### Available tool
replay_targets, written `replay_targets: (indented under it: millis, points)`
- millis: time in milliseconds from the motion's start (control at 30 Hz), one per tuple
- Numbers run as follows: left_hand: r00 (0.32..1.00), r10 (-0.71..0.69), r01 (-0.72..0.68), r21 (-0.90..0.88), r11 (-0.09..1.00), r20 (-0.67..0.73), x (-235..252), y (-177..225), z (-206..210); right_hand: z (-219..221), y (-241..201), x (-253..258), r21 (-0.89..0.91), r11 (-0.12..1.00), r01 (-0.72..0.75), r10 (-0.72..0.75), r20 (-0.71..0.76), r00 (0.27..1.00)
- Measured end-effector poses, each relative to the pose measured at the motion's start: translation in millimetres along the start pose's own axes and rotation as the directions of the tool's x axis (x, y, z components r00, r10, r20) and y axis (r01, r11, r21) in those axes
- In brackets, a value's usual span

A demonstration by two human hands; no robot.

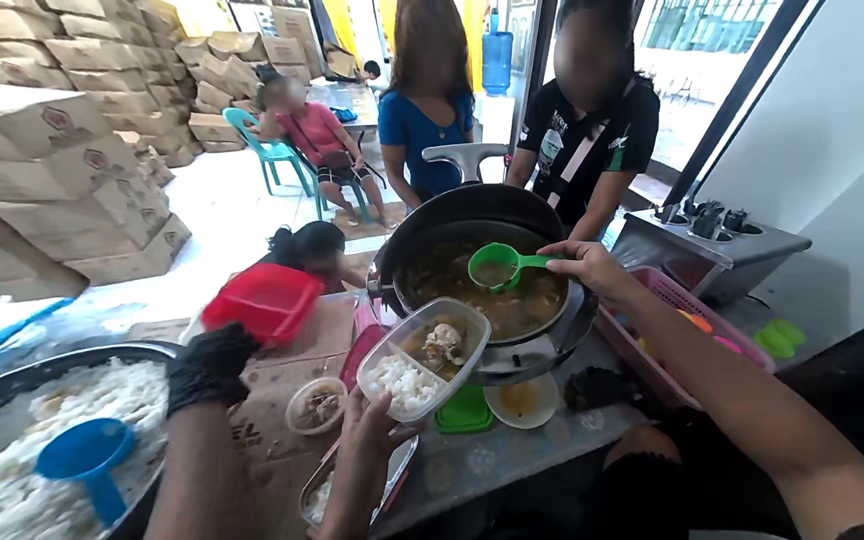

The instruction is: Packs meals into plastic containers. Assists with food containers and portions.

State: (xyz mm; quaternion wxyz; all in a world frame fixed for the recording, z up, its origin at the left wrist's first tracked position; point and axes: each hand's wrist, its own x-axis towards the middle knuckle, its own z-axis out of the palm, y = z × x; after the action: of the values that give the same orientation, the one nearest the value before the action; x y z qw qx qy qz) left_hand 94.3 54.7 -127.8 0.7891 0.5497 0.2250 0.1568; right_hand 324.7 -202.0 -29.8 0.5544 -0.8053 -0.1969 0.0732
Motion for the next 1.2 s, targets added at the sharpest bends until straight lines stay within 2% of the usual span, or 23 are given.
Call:
replay_targets:
  millis: [100, 133, 200, 300, 400, 467, 533, 567, 600, 667, 767, 833, 867, 1000, 1200]
  points:
    - [1.0, -0.004, 0.004, -0.017, 1.0, 0.019, 0.5, -0.8, 7.3, 11.7, -12.5, -9.8, -0.156, 0.977, 0.148, -0.147, 0.015, 0.989]
    - [1.0, -0.002, 0.003, -0.022, 1.0, 0.026, 0.9, -1.2, 8.6, 16.6, -15.0, -14.3, -0.261, 0.941, 0.215, -0.219, 0.014, 0.976]
    - [0.999, -0.003, 0.004, -0.024, 1.0, 0.033, 1.0, -1.4, 11.4, 26.1, -13.6, -21.9, -0.478, 0.788, 0.388, -0.421, 0.042, 0.906]
    - [0.999, -0.012, 0.012, -0.025, 1.0, 0.031, 0.4, -0.4, 14.6, 37.4, -6.9, -27.9, -0.662, 0.443, 0.605, -0.713, 0.15, 0.685]
    - [0.999, -0.012, 0.013, -0.024, 1.0, 0.041, 1.9, -0.5, 14.5, 44.1, -3.4, -31.8, -0.734, 0.113, 0.669, -0.852, 0.275, 0.445]
    - [0.999, -0.01, 0.011, -0.018, 1.0, 0.049, 3.1, -0.3, 14.7, 47.3, 0.1, -35.6, -0.723, -0.041, 0.689, -0.879, 0.355, 0.32]
    - [0.999, -0.012, 0.013, -0.012, 1.0, 0.053, 4.9, -0.4, 13.3, 49.3, 3.6, -36.8, -0.713, -0.107, 0.692, -0.891, 0.378, 0.251]
    - [0.998, -0.011, 0.012, -0.021, 1.0, 0.056, 6.0, -0.6, 12.0, 48.7, 4.1, -35.6, -0.726, -0.087, 0.682, -0.904, 0.345, 0.252]
    - [0.998, -0.008, 0.01, -0.032, 0.999, 0.06, 6.8, -0.6, 10.2, 46.5, 4.6, -33.2, -0.742, -0.024, 0.67, -0.913, 0.289, 0.287]
    - [0.998, -0.016, 0.02, -0.058, 0.998, 0.059, 7.7, 0.9, 5.6, 39.3, 11.4, -25.1, -0.742, 0.204, 0.638, -0.889, 0.133, 0.438]
    - [1.0, -0.018, 0.02, -0.073, 0.997, 0.021, 10.5, 10.3, -9.9, 33.8, 49.8, -8.3, -0.658, 0.553, 0.511, -0.734, -0.096, 0.672]
    - [1.0, 0.016, -0.016, -0.056, 0.998, -0.01, 14.3, 20.2, -26.2, 38.4, 83.3, -7.6, -0.589, 0.721, 0.365, -0.556, -0.178, 0.812]
    - [0.999, 0.036, -0.038, -0.046, 0.998, -0.036, 17.0, 25.4, -35.1, 42.2, 95.6, -10.7, -0.561, 0.769, 0.305, -0.482, -0.196, 0.854]
    - [0.973, 0.104, -0.105, 0.005, 0.994, -0.204, 26.9, 46.4, -68.4, 59.9, 120.3, -25.6, -0.484, 0.838, 0.251, -0.408, -0.251, 0.878]
    - [0.906, 0.155, -0.167, 0.005, 0.986, -0.395, 70.1, 51.1, -112.7, 72.4, 137.5, -23.3, -0.501, 0.817, 0.287, -0.486, -0.327, 0.811]
